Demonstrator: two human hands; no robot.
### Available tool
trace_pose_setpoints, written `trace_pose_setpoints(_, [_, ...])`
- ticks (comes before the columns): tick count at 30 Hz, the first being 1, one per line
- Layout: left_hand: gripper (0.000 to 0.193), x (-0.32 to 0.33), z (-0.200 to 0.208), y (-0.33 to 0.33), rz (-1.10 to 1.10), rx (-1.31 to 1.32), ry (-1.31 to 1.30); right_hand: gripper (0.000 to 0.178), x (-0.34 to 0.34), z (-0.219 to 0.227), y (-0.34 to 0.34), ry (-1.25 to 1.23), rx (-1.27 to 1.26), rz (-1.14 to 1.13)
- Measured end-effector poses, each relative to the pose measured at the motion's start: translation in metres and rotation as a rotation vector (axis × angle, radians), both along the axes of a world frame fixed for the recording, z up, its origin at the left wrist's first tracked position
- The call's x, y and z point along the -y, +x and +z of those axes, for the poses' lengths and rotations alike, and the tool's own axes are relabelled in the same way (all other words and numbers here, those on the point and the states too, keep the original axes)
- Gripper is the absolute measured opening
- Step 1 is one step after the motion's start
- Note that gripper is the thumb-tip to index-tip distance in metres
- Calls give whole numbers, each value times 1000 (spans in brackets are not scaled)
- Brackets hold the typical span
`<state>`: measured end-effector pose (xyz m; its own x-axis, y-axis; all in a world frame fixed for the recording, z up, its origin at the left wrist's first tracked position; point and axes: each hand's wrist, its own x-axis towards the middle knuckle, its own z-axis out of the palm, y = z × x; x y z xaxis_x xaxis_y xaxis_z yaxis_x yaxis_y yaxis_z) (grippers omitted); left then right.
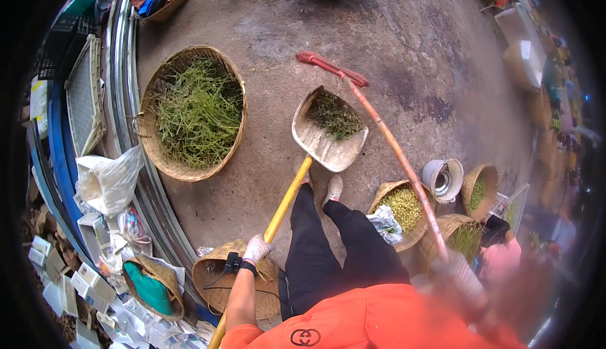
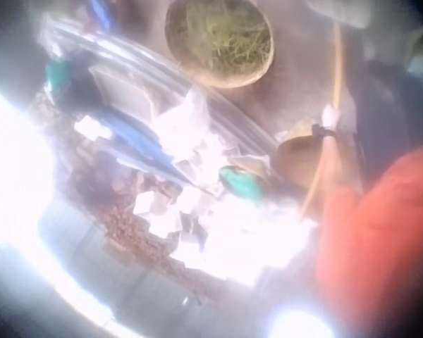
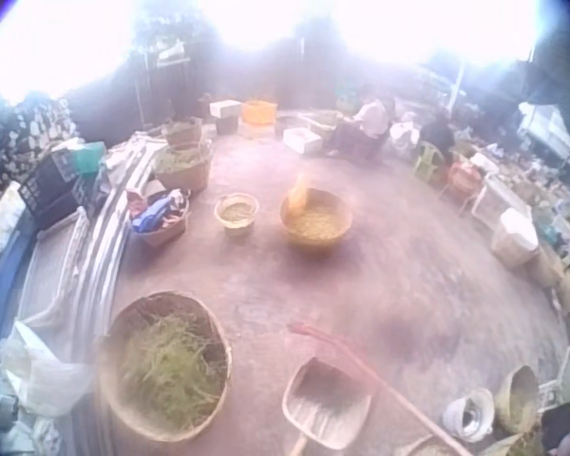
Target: Raking and shoveling plant debris into a basket in an outdoor produce-processing workspace.
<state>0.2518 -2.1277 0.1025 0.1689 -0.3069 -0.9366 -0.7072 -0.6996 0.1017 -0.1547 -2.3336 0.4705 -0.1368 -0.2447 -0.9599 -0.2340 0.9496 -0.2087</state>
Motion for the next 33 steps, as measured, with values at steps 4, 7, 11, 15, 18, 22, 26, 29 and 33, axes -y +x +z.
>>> trace_pose_setpoints(4, [35, 3, 48, -32, 145, -49, 4, 16, -16, -20, -61, -146, 10, -59])
trace_pose_setpoints(7, [36, -46, 62, -42, 291, -92, -51, 14, -16, -22, -69, -328, 35, 75])
trace_pose_setpoints(11, [41, -82, 129, -61, 385, -116, -94, 14, -18, -26, -84, -440, 86, 14])
trace_pose_setpoints(15, [39, -120, 198, -79, 584, -120, -286, 14, -16, -27, -76, -527, 154, 5])
trace_pose_setpoints(18, [39, -147, 216, -92, 784, -108, -362, 14, -26, -67, -96, -550, 156, -13])
trace_pose_setpoints(22, [33, -158, 228, -91, 895, 118, -544, 16, -32, -71, -90, -450, 174, 73])
trace_pose_setpoints(26, [35, -135, 265, -83, 607, 668, -577, 14, -45, -92, -94, -414, 205, 83])
trace_pose_setpoints(29, [29, -138, 272, -72, 538, 941, -472, 12, -55, -101, -94, -403, 196, 86])
trace_pose_setpoints(33, [18, -166, 232, -54, 401, 1235, -308, 13, -65, -137, -108, -407, 181, 127])
